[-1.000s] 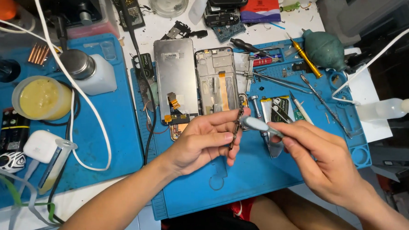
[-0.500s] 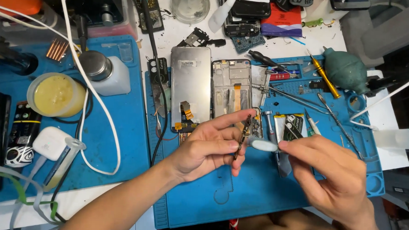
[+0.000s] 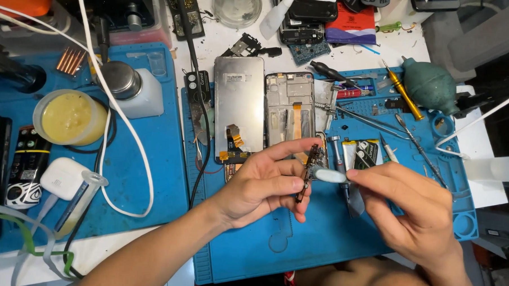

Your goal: Cleaning a small electronic component from a mobile phone using a brush and tweezers on a repair bench.

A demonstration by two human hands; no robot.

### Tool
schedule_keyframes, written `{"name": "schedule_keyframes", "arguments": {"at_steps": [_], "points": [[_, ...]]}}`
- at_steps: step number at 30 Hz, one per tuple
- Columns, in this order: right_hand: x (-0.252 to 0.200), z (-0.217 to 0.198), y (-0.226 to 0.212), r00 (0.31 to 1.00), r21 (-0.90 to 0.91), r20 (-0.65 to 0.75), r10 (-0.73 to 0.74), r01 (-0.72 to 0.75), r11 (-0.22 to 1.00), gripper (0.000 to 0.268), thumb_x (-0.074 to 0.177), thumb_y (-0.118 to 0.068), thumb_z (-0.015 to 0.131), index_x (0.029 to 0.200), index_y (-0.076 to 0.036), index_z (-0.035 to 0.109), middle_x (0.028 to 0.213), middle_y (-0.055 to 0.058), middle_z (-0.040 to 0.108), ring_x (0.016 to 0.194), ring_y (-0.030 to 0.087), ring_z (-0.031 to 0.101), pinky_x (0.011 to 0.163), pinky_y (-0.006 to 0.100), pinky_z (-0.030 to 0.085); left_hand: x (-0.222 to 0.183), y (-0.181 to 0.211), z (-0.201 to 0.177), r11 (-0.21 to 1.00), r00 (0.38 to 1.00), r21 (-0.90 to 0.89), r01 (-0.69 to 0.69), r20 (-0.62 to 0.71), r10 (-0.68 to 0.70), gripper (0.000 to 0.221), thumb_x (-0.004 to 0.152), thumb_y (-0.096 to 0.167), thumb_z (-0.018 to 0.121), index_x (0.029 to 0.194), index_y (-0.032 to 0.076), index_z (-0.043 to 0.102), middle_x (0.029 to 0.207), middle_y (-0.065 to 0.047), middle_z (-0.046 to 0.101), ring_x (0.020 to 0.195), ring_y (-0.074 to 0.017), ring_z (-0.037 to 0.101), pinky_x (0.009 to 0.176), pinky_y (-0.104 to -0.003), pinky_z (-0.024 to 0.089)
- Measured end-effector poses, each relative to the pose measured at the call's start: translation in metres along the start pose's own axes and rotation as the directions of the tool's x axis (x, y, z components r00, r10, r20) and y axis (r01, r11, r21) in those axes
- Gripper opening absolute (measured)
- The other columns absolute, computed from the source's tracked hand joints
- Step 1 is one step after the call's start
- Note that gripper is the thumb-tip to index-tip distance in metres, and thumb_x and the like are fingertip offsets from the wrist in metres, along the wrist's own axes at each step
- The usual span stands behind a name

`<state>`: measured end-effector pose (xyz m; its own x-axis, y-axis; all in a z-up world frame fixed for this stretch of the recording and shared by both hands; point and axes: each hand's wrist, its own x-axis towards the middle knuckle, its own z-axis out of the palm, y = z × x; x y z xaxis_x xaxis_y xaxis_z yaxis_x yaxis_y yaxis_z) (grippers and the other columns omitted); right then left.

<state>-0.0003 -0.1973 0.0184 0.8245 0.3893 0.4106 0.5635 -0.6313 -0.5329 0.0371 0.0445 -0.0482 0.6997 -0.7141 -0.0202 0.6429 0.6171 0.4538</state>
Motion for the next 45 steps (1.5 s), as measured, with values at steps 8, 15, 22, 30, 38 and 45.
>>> {"name": "schedule_keyframes", "arguments": {"at_steps": [8,15,22,30,38,45], "points": [[0.009,-0.015,0.014,0.991,0.11,0.137,-0.003,-0.012,0.994,0.024,0.095,0.001,0.057,0.114,-0.002,0.072,0.093,0.012,0.073,0.08,0.023,0.072,0.075,0.03,0.056,0.002,0.001,0.005,0.991,0.994,0.128,0.028,-0.108,-0.014,0.073,0.09,0.0,0.073,0.157,0.001,0.044,0.086,-0.017,0.067,0.074,-0.0339,0.073,0.065,-0.04,0.067],[0.03,-0.027,0.032,0.973,0.064,0.201,-0.114,0.103,0.993,0.028,0.098,-0.007,0.056,0.121,-0.007,0.072,0.104,0.012,0.074,0.085,0.026,0.072,0.075,0.036,0.056,0.005,0.005,0.004,0.991,0.985,0.134,0.002,-0.169,0.021,0.072,0.088,-0.001,0.075,0.153,0.0,0.044,0.086,-0.019,0.068,0.074,-0.0351,0.074,0.063,-0.04,0.067],[0.038,-0.035,0.038,0.933,0.108,0.346,-0.099,0.065,0.992,0.036,0.102,-0.013,0.055,0.137,-0.014,0.062,0.11,0.01,0.071,0.095,0.029,0.069,0.081,0.05,0.057,0.007,0.006,0.002,0.994,0.969,0.113,-0.013,-0.245,0.04,0.071,0.087,-0.005,0.074,0.151,0.0,0.045,0.086,-0.023,0.069,0.071,-0.037,0.075,0.06,-0.039,0.067],[0.042,-0.04,0.026,0.858,0.088,0.452,0.243,-0.314,0.945,0.043,0.098,-0.024,0.055,0.139,-0.023,0.066,0.122,0.0,0.081,0.102,0.021,0.077,0.081,0.039,0.059,0.01,0.003,-0.005,0.995,0.952,0.1,0.008,-0.304,0.023,0.07,0.088,-0.008,0.073,0.151,0.001,0.043,0.092,-0.023,0.071,0.075,-0.0368,0.076,0.062,-0.04,0.068],[0.033,-0.034,0.014,0.794,0.056,0.509,0.333,-0.417,0.907,0.045,0.099,-0.031,0.051,0.143,-0.029,0.064,0.13,-0.006,0.079,0.1,0.019,0.078,0.074,0.041,0.056,0.003,0.0,-0.007,0.999,0.972,0.048,0.015,-0.235,-0.003,0.069,0.093,-0.005,0.069,0.154,0.0,0.036,0.092,-0.023,0.072,0.075,-0.0314,0.076,0.058,-0.033,0.066],[0.051,-0.043,0.014,0.694,-0.044,0.599,0.4,-0.47,0.882,0.042,0.099,-0.037,0.05,0.137,-0.034,0.068,0.108,-0.01,0.086,0.086,0.014,0.081,0.071,0.034,0.057,0.003,0.009,-0.005,0.999,0.956,-0.044,0.015,-0.294,-0.027,0.078,0.088,-0.008,0.07,0.159,-0.005,0.037,0.09,-0.022,0.07,0.07,-0.0246,0.075,0.057,-0.025,0.067]]}}
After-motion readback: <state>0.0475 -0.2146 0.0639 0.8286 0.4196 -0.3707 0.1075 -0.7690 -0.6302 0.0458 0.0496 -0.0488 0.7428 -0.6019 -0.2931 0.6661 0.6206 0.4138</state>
